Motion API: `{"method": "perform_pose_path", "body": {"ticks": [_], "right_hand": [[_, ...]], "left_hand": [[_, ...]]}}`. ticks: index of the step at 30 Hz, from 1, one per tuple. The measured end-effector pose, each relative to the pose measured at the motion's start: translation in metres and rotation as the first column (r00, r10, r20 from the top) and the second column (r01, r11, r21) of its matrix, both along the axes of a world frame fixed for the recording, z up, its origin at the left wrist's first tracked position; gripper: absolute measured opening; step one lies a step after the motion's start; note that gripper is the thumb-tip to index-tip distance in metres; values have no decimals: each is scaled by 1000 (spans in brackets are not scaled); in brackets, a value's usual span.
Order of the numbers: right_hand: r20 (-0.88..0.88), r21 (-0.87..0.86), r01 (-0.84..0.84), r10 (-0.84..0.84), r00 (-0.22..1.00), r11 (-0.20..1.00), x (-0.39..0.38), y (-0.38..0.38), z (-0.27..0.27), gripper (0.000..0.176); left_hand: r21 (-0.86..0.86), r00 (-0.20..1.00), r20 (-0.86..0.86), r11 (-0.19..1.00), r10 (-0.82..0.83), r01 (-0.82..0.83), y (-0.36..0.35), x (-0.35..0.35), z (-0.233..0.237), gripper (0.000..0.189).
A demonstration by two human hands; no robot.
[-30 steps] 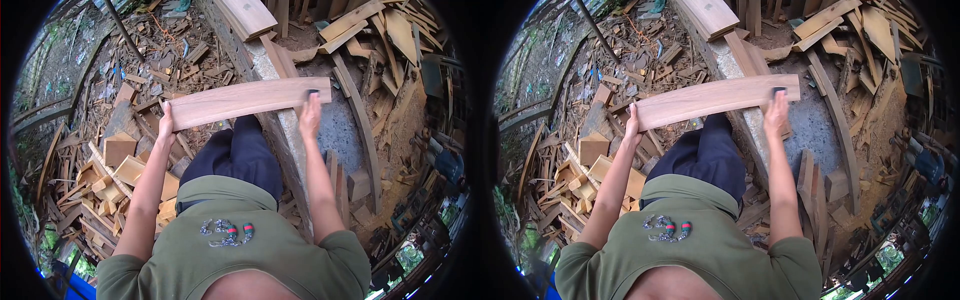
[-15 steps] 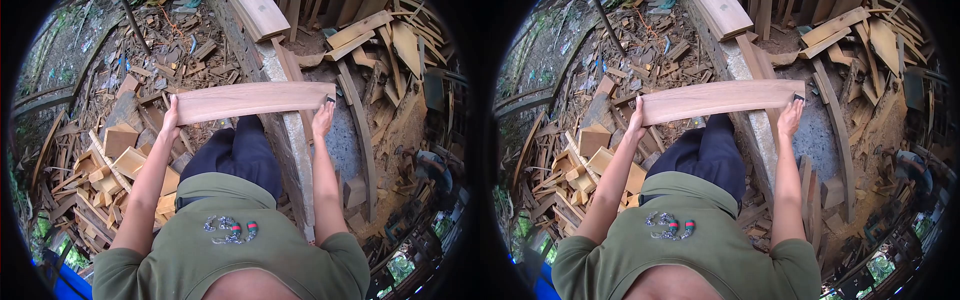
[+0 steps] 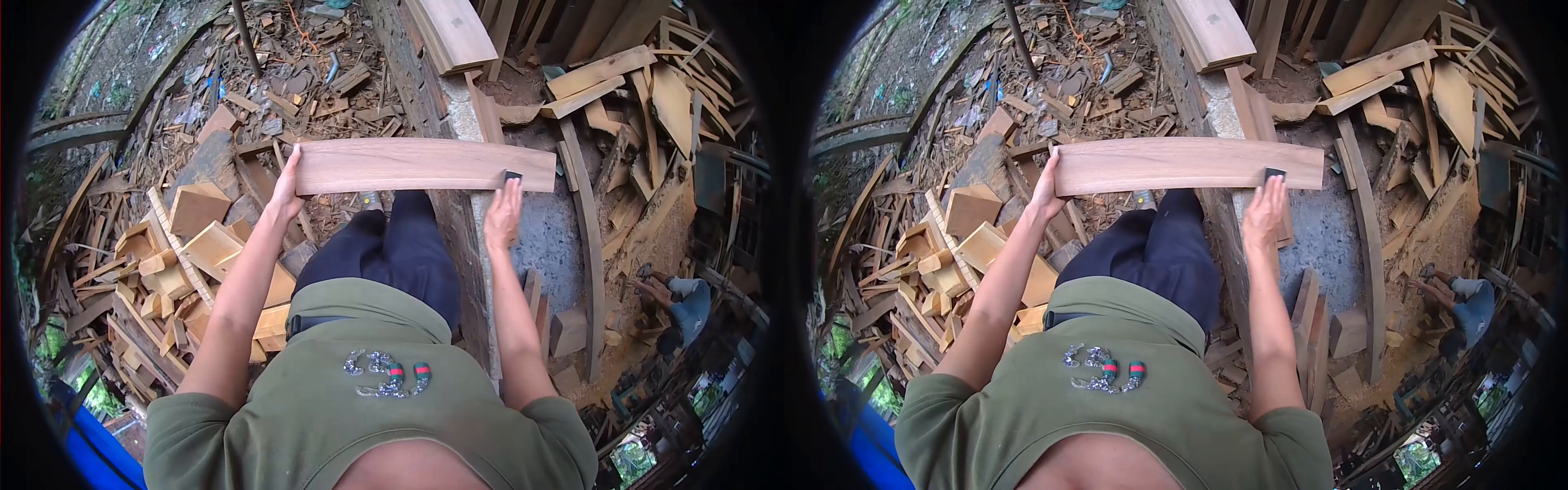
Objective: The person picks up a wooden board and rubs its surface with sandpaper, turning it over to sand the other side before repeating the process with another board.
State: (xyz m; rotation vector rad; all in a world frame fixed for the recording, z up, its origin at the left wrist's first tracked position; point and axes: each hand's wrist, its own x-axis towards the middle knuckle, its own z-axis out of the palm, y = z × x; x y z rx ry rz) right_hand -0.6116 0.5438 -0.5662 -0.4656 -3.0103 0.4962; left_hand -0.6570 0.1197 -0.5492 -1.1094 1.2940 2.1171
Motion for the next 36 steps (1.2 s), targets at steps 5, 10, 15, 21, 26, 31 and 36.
{"method": "perform_pose_path", "body": {"ticks": [5,10,15,21,26,31,36], "right_hand": [[-180,-190,-471,441,879,861,2,-102,39,46],[-80,-120,-694,690,719,710,0,-92,49,53],[14,34,-330,330,944,943,5,-16,28,42],[-205,-156,-586,554,807,795,-9,-117,41,40],[-260,-193,-860,821,509,472,-19,-214,46,54],[-256,-137,-885,847,465,445,-21,-176,47,52],[-60,-25,-673,671,739,739,-9,-61,42,56]], "left_hand": [[68,1000,6,998,5,-5,4,-1,12,64],[123,999,-52,992,-6,12,1,0,10,66],[151,999,6,988,-32,31,-3,5,1,68],[167,999,-2,985,39,-38,1,7,0,61],[156,999,-33,988,-12,17,-4,9,-12,63],[208,999,-23,977,42,-36,-1,12,-5,63],[164,997,13,984,71,-72,-1,16,-13,62]]}}
